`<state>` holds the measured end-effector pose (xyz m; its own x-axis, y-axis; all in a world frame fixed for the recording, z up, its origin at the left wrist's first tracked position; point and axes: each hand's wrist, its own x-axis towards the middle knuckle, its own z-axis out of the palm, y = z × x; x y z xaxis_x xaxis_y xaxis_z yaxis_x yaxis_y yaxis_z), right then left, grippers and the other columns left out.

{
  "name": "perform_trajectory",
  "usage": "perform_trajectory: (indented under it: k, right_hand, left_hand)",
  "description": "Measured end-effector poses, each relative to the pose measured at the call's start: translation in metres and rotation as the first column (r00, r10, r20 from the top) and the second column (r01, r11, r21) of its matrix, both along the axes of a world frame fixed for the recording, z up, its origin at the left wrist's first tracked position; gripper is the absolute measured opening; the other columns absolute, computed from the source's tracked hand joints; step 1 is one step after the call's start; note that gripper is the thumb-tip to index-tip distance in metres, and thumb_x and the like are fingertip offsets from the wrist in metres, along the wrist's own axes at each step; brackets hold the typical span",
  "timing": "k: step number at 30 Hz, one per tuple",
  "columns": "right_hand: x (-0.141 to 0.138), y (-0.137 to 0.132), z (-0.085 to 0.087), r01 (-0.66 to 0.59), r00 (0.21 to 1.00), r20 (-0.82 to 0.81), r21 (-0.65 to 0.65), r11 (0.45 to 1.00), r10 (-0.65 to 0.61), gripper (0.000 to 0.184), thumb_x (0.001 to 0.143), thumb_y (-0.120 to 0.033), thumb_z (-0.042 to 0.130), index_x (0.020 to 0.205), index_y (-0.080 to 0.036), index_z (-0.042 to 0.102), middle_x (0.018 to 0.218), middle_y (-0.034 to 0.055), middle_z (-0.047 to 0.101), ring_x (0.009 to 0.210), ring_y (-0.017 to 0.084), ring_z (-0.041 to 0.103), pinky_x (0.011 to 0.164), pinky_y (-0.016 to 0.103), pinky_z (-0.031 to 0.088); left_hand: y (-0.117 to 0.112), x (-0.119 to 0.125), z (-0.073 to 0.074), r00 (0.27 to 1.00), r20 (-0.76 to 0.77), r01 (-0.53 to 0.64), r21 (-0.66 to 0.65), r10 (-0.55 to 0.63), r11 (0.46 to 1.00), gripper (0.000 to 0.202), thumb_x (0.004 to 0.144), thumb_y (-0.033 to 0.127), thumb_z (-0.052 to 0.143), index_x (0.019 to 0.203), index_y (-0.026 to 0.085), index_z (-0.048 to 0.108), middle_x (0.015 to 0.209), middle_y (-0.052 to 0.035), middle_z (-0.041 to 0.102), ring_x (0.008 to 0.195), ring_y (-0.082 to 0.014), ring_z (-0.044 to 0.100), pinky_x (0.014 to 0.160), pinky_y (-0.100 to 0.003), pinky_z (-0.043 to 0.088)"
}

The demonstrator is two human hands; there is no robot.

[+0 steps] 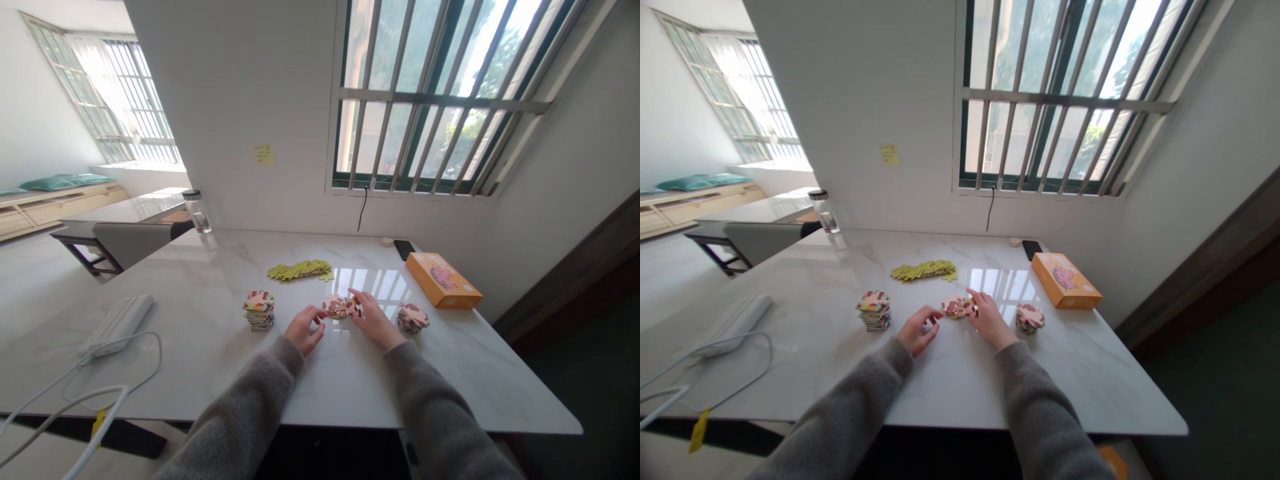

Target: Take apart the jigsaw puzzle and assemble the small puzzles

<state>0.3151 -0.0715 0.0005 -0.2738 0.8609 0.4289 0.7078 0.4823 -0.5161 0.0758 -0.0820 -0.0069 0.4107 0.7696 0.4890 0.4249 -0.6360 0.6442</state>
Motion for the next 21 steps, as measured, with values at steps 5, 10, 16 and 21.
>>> perform_trajectory:
  k: [5, 10, 16, 21]
  right_hand:
    - [-0.03, -0.019, 0.001, -0.11, 0.994, -0.022, 0.068, 0.992, 0.112, 0.073, 0.077, -0.007, 0.057, 0.144, -0.027, 0.037, 0.124, 0.0092, 0.055, 0.119, 0.026, 0.05, 0.104, 0.046, 0.042]
    - [-0.047, -0.028, 0.003, -0.208, 0.976, -0.054, 0.074, 0.975, 0.213, 0.073, 0.076, -0.005, 0.058, 0.143, -0.029, 0.038, 0.131, 0.0091, 0.052, 0.129, 0.026, 0.044, 0.111, 0.048, 0.036]
    - [-0.044, -0.031, 0.006, -0.239, 0.955, -0.176, 0.017, 0.971, 0.238, 0.072, 0.076, -0.011, 0.063, 0.142, -0.029, 0.039, 0.134, 0.0101, 0.049, 0.131, 0.027, 0.041, 0.109, 0.047, 0.038]
    - [-0.044, -0.03, 0.008, -0.327, 0.836, -0.523, -0.228, 0.917, 0.168, 0.062, 0.087, -0.026, 0.057, 0.144, -0.024, 0.033, 0.101, 0.0045, 0.061, 0.089, 0.018, 0.06, 0.083, 0.037, 0.05]
  left_hand:
    - [0.001, -0.001, -0.001, 1.0, 0.017, -0.01, 0.054, 0.009, 0.999, 0.045, 0.075, 0.024, 0.069, 0.118, 0.021, 0.055, 0.112, -0.0083, 0.061, 0.097, -0.0221, 0.06, 0.089, -0.04, 0.051]
    - [0.006, -0.001, -0.008, 0.999, -0.036, 0.046, 0.152, -0.04, 0.987, 0.051, 0.074, 0.025, 0.073, 0.122, 0.021, 0.056, 0.121, -0.0097, 0.061, 0.111, -0.0266, 0.055, 0.099, -0.045, 0.045]
    - [0.004, -0.005, -0.002, 0.999, -0.042, -0.002, 0.167, 0.009, 0.986, 0.036, 0.079, 0.028, 0.072, 0.112, 0.021, 0.059, 0.11, -0.0076, 0.067, 0.103, -0.0243, 0.059, 0.094, -0.042, 0.045]
    - [0.003, -0.007, 0.003, 0.997, 0.051, -0.058, 0.169, 0.05, 0.984, 0.033, 0.082, 0.034, 0.071, 0.109, 0.021, 0.059, 0.107, -0.0078, 0.066, 0.101, -0.0232, 0.06, 0.094, -0.042, 0.046]
